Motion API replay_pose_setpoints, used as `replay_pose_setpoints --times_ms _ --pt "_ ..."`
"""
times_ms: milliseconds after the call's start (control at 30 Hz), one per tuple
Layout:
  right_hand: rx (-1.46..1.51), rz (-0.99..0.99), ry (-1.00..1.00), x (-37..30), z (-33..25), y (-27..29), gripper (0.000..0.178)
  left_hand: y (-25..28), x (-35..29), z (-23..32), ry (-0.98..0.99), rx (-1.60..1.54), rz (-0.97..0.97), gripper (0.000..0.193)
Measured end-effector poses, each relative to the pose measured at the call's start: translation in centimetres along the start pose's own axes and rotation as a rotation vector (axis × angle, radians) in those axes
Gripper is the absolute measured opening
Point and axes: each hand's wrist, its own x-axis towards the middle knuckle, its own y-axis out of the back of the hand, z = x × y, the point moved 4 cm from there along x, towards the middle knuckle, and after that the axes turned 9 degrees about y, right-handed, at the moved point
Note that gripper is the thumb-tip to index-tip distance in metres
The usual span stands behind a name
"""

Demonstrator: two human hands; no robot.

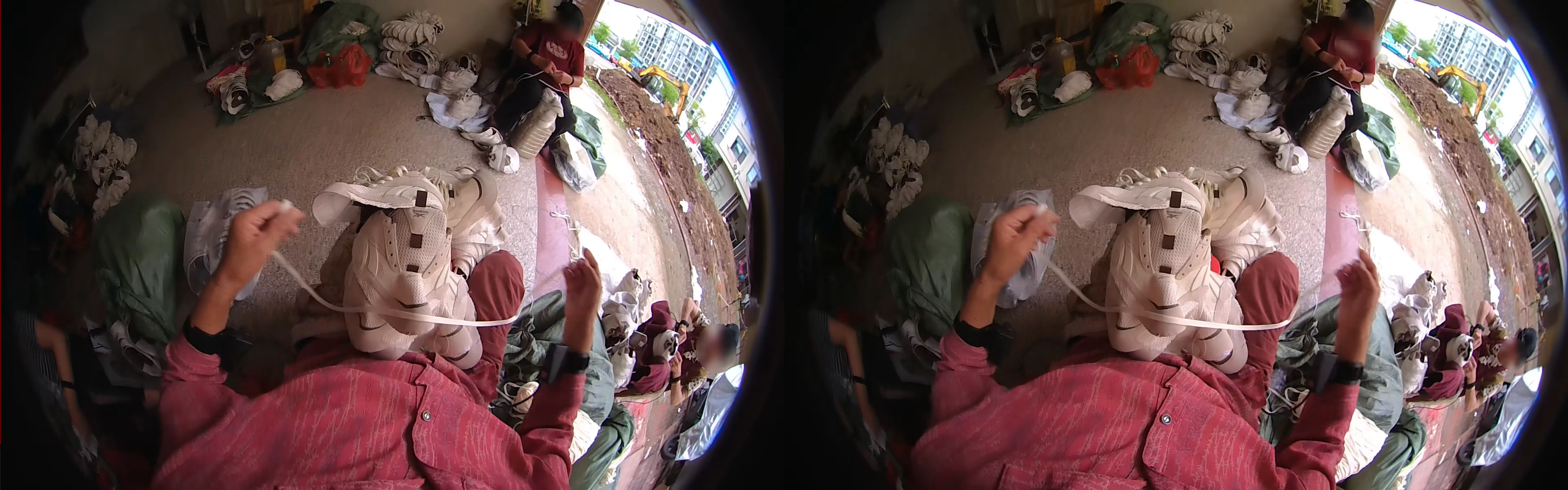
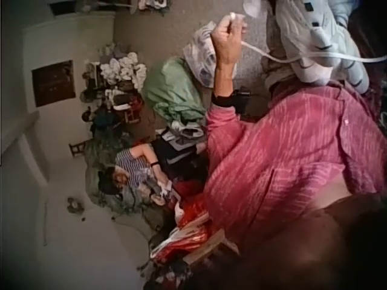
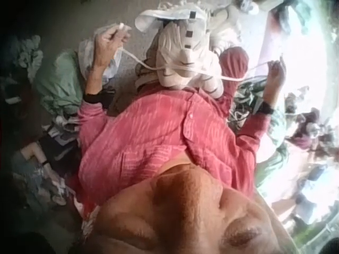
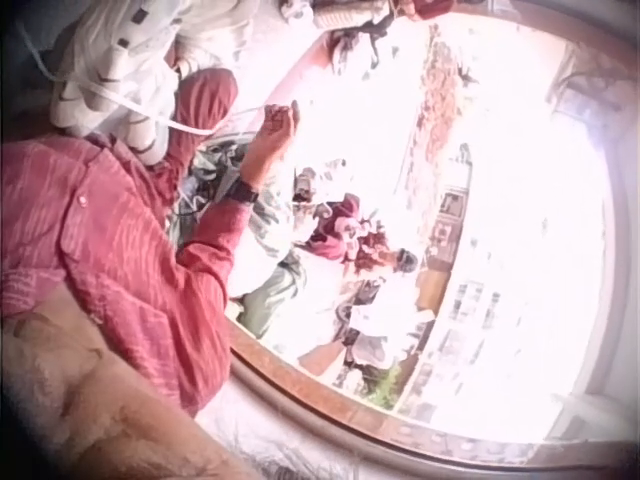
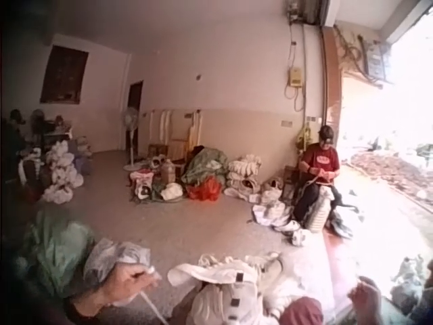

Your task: The recorder is lacing and assembling parts of white sneakers while sitting among many shoe components.

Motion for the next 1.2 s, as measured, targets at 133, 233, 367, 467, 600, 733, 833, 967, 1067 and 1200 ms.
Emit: replay_pose_setpoints --times_ms 133,233,367,467,600,733,833,967,1067,1200 --pt "0.024 -0.278 -0.105 -2.7 7.2 -13.7 0.022 -10.1 0.2 5.4 -0.645 0.236 -0.355 0.008" --pt "0.194 -0.367 -0.112 -3.3 10.9 -19.5 0.018 -13.8 0.8 5.6 -0.868 0.305 -0.307 0.008" --pt "0.147 -0.459 -0.09 -4.3 12.1 -23.3 0.017 -15.6 1.5 3.9 -0.883 0.4 -0.278 0.011" --pt "0.138 -0.409 -0.122 -4.1 12.0 -24.0 0.018 -15.7 1.1 2.9 -0.891 0.361 -0.239 0.013" --pt "0.023 -0.361 -0.149 -4.7 10.7 -25.3 0.016 -15.3 1.1 2.4 -0.838 0.297 -0.228 0.012" --pt "-0.356 -0.531 0.192 -6.9 9.1 -27.6 0.013 -14.7 -0.1 1.9 -0.788 0.295 -0.26 0.01" --pt "-0.637 -0.762 0.526 -6.7 8.9 -30.1 0.016 -14.7 -0.5 1.3 -0.812 0.349 -0.186 0.011" --pt "-0.696 -0.935 0.549 -4.8 10.0 -31.2 0.016 -15.5 -0.1 2.2 -0.864 0.365 -0.052 0.011" --pt "-0.57 -0.807 0.397 -5.4 10.3 -30.0 0.016 -15.0 -0.4 1.7 -0.823 0.321 -0.102 0.01" --pt "-0.059 -0.446 0.005 -4.8 9.5 -26.8 0.018 -12.9 0.4 1.8 -0.309 -0.183 -0.268 0.015"
